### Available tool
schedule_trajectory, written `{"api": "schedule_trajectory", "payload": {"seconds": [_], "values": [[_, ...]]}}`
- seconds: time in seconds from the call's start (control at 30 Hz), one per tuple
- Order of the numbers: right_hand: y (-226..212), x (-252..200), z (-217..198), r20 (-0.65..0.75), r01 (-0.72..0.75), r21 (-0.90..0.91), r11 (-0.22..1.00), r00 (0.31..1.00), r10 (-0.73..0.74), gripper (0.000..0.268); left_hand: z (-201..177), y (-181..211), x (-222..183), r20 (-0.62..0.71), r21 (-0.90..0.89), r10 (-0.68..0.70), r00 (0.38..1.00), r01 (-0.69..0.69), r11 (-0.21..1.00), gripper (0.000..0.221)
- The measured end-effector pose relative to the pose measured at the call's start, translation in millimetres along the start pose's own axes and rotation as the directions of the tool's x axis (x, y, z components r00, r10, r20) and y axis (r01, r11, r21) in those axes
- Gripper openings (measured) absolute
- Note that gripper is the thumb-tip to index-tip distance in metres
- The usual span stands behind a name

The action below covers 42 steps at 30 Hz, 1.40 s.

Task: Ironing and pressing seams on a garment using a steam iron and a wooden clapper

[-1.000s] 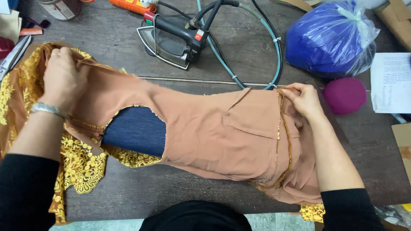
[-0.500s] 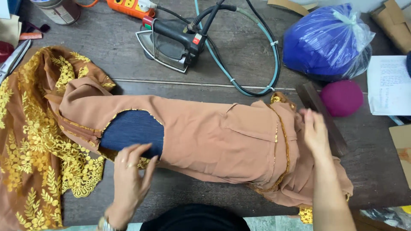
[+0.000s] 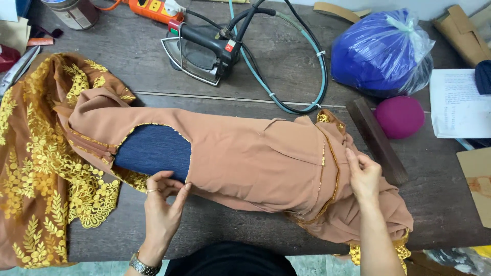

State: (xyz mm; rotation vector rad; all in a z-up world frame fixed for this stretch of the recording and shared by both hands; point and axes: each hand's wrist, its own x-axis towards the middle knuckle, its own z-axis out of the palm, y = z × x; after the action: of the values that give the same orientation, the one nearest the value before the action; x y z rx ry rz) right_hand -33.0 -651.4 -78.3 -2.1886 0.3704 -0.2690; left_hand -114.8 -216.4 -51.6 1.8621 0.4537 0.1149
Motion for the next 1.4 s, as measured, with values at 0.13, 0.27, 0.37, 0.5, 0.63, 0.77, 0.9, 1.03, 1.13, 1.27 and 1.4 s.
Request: {"api": "schedule_trajectory", "payload": {"seconds": [0.13, 0.27, 0.37, 0.5, 0.63, 0.77, 0.9, 1.03, 1.13, 1.27, 1.4], "values": [[16, 6, -16, -0.063, -0.046, -0.099, 0.994, 0.997, 0.04, 0.047, 13, -7, -14, 0.088, -0.138, 0.069, 0.994, -0.056, 0.989, 0.036], [18, 5, -26, -0.119, -0.05, -0.175, 0.983, 0.992, 0.029, 0.06, 13, -4, -22, 0.221, -0.081, 0.16, 0.962, -0.145, 0.986, 0.025], [19, 3, -24, -0.085, -0.079, -0.149, 0.986, 0.994, 0.067, 0.058, 7, -2, -13, 0.288, 0.0, 0.114, 0.951, -0.119, 0.993, 0.019], [28, 16, -25, 0.068, -0.077, -0.259, 0.963, 0.993, 0.098, 0.055, -7, 7, 2, 0.25, 0.214, 0.26, 0.933, -0.315, 0.925, 0.019], [68, 65, -41, 0.09, 0.02, -0.261, 0.965, 0.996, 0.004, 0.038, -21, 43, 34, 0.176, 0.282, 0.467, 0.867, -0.498, 0.82, 0.016], [94, 121, -72, -0.138, 0.098, -0.413, 0.905, 0.976, -0.168, 0.038, -14, 69, 61, 0.186, 0.366, 0.53, 0.827, -0.559, 0.744, 0.017], [123, 182, -93, -0.143, -0.109, -0.493, 0.863, 0.989, 0.043, 0.089, 24, 99, 90, 0.365, 0.37, 0.547, 0.754, -0.656, 0.657, 0.022], [88, 205, -79, -0.08, -0.258, -0.503, 0.825, 0.964, 0.253, 0.113, 89, 85, 139, 0.497, 0.371, 0.637, 0.589, -0.808, 0.457, 0.028], [47, 207, -64, -0.067, -0.47, -0.555, 0.687, 0.848, 0.526, 0.122, 129, 97, 164, 0.677, 0.488, 0.189, 0.712, -0.626, 0.608, 0.045], [35, 217, -61, -0.098, -0.553, -0.536, 0.638, 0.791, 0.604, 0.123, 163, 143, 180, 0.734, 0.662, -0.448, 0.51, -0.389, 0.641, 0.076], [36, 212, -64, -0.062, -0.532, -0.566, 0.63, 0.79, 0.61, 0.129, 193, 157, 183, 0.597, 0.801, -0.696, 0.4, -0.356, 0.482, 0.104]]}}
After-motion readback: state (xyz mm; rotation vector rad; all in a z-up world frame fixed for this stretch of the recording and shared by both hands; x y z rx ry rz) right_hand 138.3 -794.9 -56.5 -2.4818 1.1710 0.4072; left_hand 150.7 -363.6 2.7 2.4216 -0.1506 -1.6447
